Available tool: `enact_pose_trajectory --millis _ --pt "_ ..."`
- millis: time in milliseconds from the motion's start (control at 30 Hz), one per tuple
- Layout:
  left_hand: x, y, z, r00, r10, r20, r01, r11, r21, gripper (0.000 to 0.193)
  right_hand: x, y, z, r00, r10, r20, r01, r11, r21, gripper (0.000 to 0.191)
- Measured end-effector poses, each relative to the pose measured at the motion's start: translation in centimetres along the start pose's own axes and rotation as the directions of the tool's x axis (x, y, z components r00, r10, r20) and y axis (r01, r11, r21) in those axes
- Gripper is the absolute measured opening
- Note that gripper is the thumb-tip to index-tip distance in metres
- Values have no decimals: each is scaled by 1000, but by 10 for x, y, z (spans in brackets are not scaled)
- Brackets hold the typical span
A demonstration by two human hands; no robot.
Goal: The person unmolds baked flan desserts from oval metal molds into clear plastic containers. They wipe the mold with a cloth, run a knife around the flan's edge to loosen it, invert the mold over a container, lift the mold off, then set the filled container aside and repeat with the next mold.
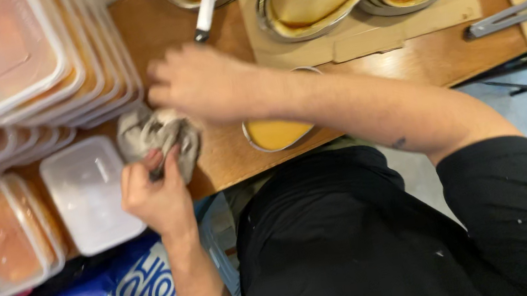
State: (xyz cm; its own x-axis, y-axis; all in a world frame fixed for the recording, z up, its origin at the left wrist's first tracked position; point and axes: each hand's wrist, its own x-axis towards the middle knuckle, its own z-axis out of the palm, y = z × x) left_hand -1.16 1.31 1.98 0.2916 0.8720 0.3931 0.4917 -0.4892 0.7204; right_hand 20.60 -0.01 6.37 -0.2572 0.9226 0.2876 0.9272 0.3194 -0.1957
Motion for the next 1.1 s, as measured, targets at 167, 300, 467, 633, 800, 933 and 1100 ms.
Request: enact_pose_trajectory --millis 167,300,467,633,800,933,1100 --pt "-2 -5 -21 995 10 101 -5 999 -51 14 6 -57 31 995 -7 -104 54 888 457 52" --pt "-2 -3 -63 998 58 4 -58 998 34 27 13 -64 44 999 -48 -12 49 921 386 37" --pt "18 -10 -124 991 69 -117 -52 989 136 42 21 -72 56 975 -14 223 -84 902 423 20" --pt "40 -5 -164 944 298 -140 -252 928 275 50 26 -71 61 989 -135 56 100 903 419 28" --pt "89 2 -189 868 489 -87 -395 785 477 34 20 -72 43 983 -177 51 143 907 397 37" --pt "130 7 -197 919 391 -50 -307 789 532 23 -1 -73 9 979 -187 -86 203 948 245 54" --pt "157 16 -201 970 212 -118 -94 778 621 29 -53 -61 -35 991 -86 -107 119 923 365 45"
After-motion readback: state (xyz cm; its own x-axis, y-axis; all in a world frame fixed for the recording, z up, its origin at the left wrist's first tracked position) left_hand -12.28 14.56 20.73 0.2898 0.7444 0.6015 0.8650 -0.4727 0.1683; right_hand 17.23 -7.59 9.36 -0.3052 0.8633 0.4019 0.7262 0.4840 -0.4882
